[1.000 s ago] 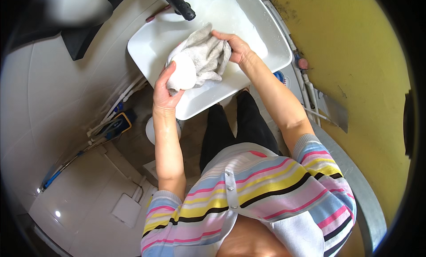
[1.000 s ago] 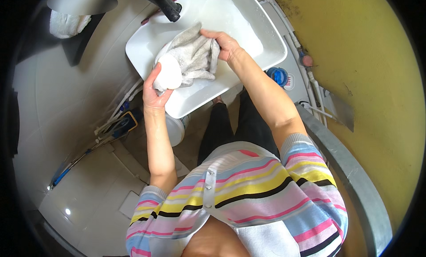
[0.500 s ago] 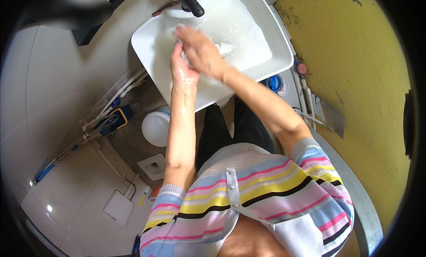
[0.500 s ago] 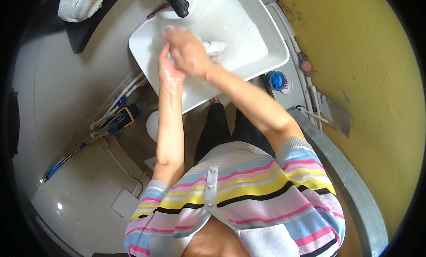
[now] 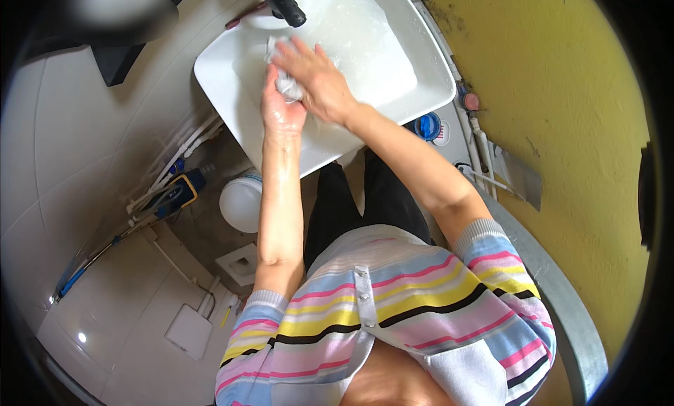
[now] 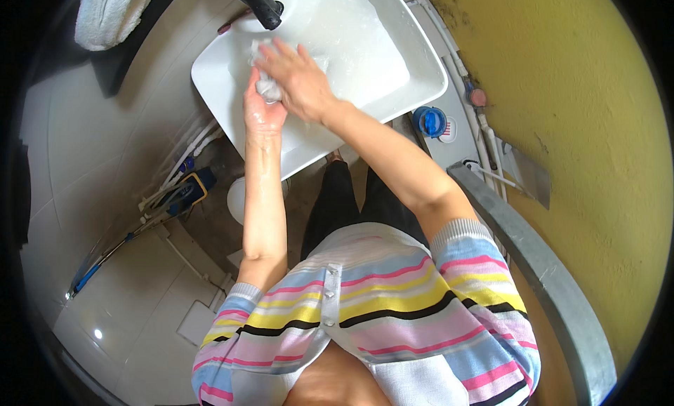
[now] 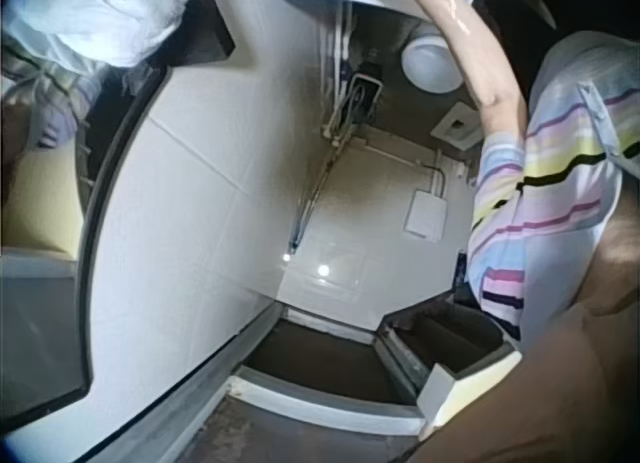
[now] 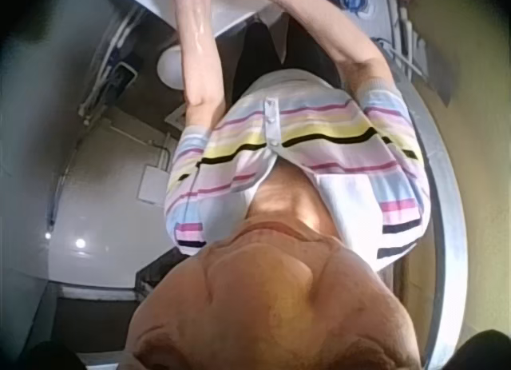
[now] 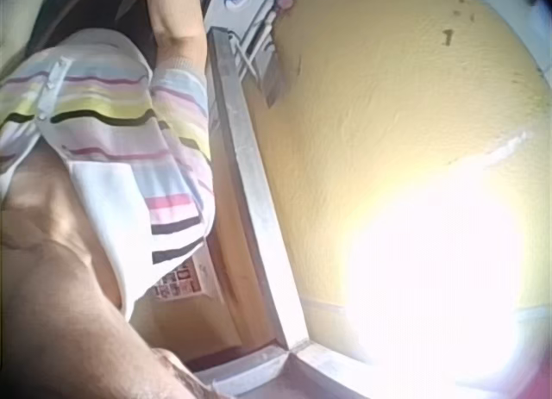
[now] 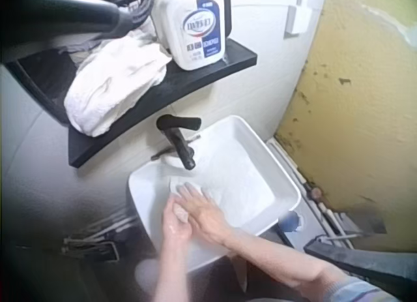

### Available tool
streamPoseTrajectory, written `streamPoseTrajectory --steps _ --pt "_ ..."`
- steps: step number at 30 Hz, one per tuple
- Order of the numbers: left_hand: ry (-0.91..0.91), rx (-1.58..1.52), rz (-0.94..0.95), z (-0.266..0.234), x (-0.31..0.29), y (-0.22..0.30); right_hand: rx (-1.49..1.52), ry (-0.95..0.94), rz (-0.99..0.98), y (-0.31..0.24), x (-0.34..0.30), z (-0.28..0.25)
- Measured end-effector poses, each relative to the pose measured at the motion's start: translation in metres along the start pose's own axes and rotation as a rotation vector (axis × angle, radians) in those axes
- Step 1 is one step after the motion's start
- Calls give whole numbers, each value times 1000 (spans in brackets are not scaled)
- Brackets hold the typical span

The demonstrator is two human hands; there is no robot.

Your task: The person hand-washes a white cloth in a white sink filled with soapy water. They scrub the cloth, rinse it under running water, and wring it out repeatedly to remove excess water.

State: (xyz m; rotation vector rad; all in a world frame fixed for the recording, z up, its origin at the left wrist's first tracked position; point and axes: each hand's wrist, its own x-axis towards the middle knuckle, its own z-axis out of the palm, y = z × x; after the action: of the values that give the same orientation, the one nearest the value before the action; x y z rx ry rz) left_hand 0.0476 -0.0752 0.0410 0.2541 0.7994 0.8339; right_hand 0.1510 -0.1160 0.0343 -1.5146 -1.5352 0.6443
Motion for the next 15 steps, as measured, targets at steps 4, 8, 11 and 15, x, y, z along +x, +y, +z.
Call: streamPoseTrajectory --steps 4,8,11,15 --pt "-33 73 -17 22 -5 -4 289 140 192 20 18 11" --pt "-88 78 -17 6 0 14 -1 36 -42 -9 -12 6" --pt "-71 99 -12 10 4 -8 -76 181 -24 17 18 -1" --pt "-81 99 -76 27 -7 -10 1068 199 700 73 50 -17"
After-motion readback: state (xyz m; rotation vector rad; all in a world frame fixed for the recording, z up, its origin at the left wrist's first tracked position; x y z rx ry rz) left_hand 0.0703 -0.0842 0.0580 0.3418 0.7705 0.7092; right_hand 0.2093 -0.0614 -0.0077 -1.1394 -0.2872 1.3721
